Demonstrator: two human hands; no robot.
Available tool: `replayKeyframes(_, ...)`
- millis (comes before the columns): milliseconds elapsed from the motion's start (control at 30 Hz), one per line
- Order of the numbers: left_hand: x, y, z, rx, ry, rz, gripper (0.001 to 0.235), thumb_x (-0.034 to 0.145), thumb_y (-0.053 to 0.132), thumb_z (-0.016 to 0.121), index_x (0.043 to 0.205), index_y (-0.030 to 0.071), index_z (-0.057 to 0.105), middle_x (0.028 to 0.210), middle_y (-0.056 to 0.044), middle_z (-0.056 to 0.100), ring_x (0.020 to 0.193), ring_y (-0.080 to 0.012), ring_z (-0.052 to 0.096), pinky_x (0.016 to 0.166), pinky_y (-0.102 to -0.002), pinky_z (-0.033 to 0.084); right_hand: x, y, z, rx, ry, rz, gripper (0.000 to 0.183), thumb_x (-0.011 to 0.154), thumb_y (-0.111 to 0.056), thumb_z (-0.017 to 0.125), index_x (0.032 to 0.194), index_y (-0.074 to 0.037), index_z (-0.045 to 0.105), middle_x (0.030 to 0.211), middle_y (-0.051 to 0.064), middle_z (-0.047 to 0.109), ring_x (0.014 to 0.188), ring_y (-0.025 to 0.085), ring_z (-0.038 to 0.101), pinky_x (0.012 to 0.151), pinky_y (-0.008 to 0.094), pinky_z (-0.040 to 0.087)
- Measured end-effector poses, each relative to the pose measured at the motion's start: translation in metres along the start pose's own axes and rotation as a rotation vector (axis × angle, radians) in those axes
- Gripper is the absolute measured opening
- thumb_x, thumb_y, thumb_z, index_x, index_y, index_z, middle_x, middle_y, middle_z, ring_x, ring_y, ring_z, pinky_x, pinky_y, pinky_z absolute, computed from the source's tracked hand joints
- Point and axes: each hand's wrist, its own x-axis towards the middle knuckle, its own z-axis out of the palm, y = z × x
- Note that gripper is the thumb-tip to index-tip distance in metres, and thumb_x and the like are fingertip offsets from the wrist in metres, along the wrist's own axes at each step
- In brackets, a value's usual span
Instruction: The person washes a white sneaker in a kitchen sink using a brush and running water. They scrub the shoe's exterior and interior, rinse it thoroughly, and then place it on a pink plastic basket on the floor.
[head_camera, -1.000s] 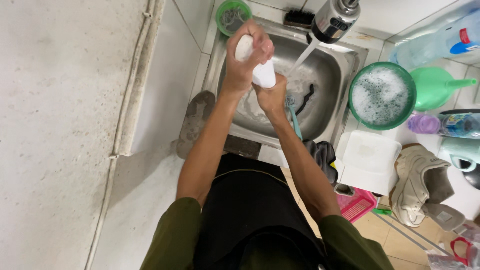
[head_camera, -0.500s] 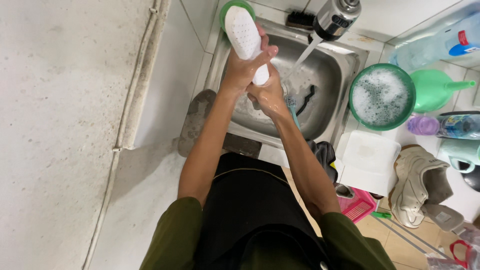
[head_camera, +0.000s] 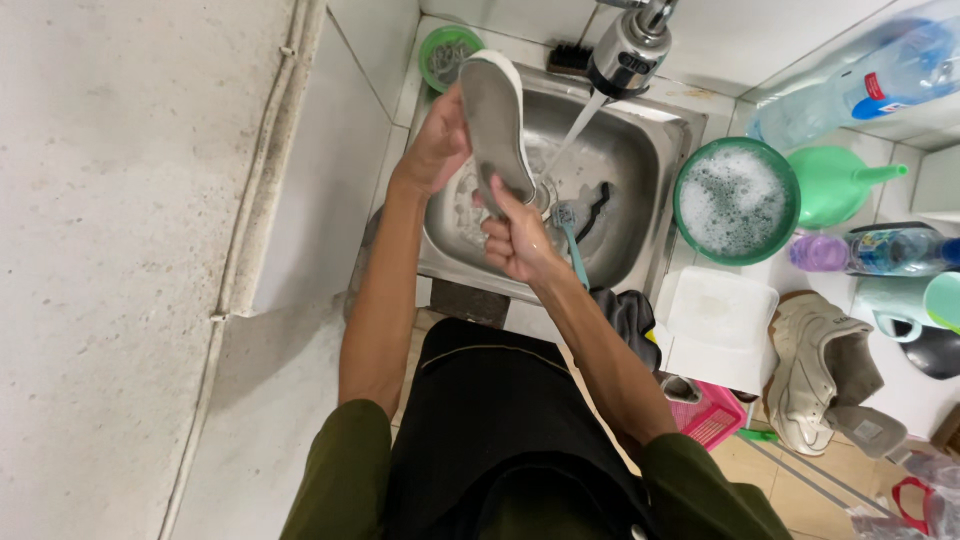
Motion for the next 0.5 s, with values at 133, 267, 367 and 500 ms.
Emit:
replayKeyframes(133,-0.007,-0.028,-0.003,-0.295,-0.002,-0.177,0.125,0.079,0.063,0.099,0.175,0.015,0.035,0.164,-0.015,0.059,0.144,-0.0318,0.066,0.115,-0.05,0.062,-0.005,0.005,-0.018,0.017,-0.248,0.384,0.085,0.084,-0.1,0.046,0.119,-0.026,0.068,0.062,-0.012,0.011,0.042,0.0,0.007,0.033,0.016,0.013)
replayKeyframes(267,-0.02,-0.032,0.006,-0.273,-0.116,-0.244,0.127,0.079,0.074,0.093,0.172,0.008,0.038,0.158,-0.018,0.065,0.138,-0.0349,0.072,0.111,-0.053,0.065,-0.055,-0.052,0.027,-0.035,-0.321,0.566,0.096,0.072,-0.116,0.028,0.074,-0.02,0.036,0.067,-0.016,0.009,0.043,-0.005,0.012,0.036,0.009,0.015)
replayKeyframes(367,-0.022,-0.046,-0.003,-0.12,0.046,-0.304,0.121,0.079,0.066,0.094,0.169,0.004,0.041,0.152,-0.024,0.067,0.118,-0.0438,0.079,0.093,-0.057,0.07,-0.055,-0.047,0.018,-0.135,-0.354,0.432,0.115,0.067,-0.113,0.011,0.107,-0.012,0.051,0.07,-0.01,0.021,0.045,-0.003,0.02,0.038,0.01,0.02)
replayKeyframes(500,-0.027,0.025,0.055,-0.155,0.063,-0.208,0.092,0.084,0.074,0.088,0.143,0.005,0.072,0.119,-0.005,0.085,0.082,-0.0064,0.08,0.039,-0.015,0.054,-0.03,-0.032,-0.018,-0.11,-0.397,0.446,0.148,0.043,-0.12,0.004,0.131,-0.015,0.06,0.078,-0.001,0.038,0.049,-0.002,0.031,0.042,0.009,0.03)
